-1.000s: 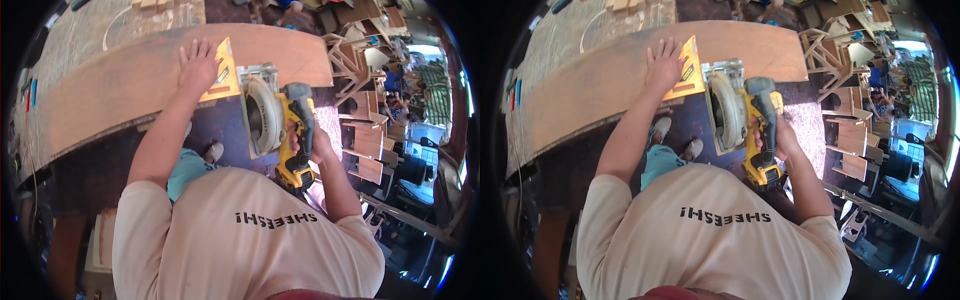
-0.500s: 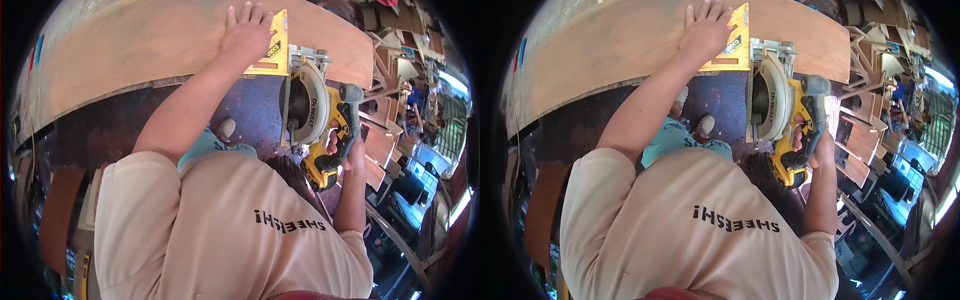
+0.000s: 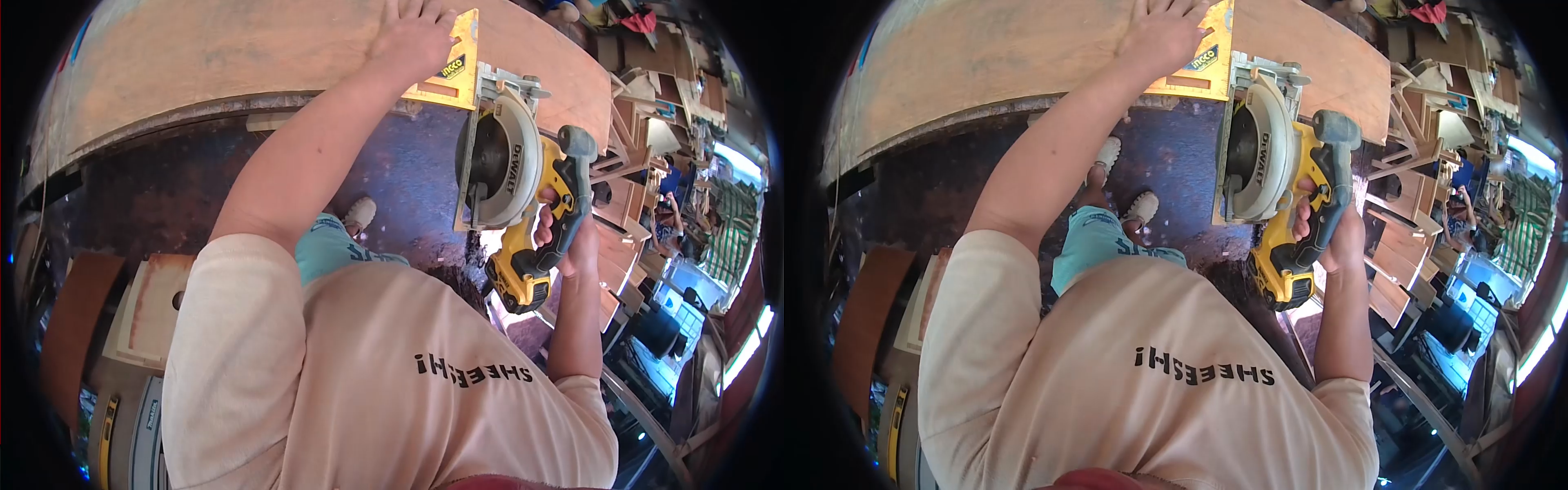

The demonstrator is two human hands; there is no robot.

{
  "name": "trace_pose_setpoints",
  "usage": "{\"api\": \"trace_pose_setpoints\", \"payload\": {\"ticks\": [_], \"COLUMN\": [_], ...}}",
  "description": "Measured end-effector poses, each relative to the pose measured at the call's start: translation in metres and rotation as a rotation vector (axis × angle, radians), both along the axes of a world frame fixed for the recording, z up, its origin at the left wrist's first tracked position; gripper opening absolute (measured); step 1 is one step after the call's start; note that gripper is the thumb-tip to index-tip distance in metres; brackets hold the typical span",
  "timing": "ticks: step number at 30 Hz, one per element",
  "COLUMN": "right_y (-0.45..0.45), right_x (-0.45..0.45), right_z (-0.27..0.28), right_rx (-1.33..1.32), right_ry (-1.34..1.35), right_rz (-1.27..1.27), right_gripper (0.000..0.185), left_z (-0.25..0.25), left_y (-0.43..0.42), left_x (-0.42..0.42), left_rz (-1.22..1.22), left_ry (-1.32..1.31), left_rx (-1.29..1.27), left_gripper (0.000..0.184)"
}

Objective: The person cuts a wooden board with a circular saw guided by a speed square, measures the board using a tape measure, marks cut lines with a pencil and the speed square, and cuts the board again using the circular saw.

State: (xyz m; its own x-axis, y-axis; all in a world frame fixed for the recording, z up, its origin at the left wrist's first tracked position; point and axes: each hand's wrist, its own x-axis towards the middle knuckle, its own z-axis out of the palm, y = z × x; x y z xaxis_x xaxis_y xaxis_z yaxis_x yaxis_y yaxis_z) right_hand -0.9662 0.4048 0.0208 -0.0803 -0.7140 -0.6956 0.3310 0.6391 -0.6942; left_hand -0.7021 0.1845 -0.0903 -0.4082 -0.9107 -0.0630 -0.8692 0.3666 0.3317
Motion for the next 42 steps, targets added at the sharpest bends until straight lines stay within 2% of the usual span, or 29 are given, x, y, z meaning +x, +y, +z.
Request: {"api": "trace_pose_setpoints", "payload": {"ticks": [19,33,42], "right_y": [-0.001,-0.003,-0.003], "right_x": [0.001,0.0,0.001], "right_z": [0.001,0.0,0.002], "right_rx": [0.008,0.0,-0.001], "right_ry": [-0.002,-0.006,-0.016], "right_rz": [0.033,0.052,0.048], "right_gripper": [0.056,0.049,0.049], "left_z": [-0.003,-0.021,-0.017], "left_y": [-0.002,-0.002,-0.003], "left_x": [-0.001,-0.002,-0.001], "left_rz": [0.009,0.005,-0.002], "left_ry": [0.033,0.038,0.051], "left_rx": [0.014,-0.107,-0.062], "left_gripper": [0.055,0.054,0.056]}}
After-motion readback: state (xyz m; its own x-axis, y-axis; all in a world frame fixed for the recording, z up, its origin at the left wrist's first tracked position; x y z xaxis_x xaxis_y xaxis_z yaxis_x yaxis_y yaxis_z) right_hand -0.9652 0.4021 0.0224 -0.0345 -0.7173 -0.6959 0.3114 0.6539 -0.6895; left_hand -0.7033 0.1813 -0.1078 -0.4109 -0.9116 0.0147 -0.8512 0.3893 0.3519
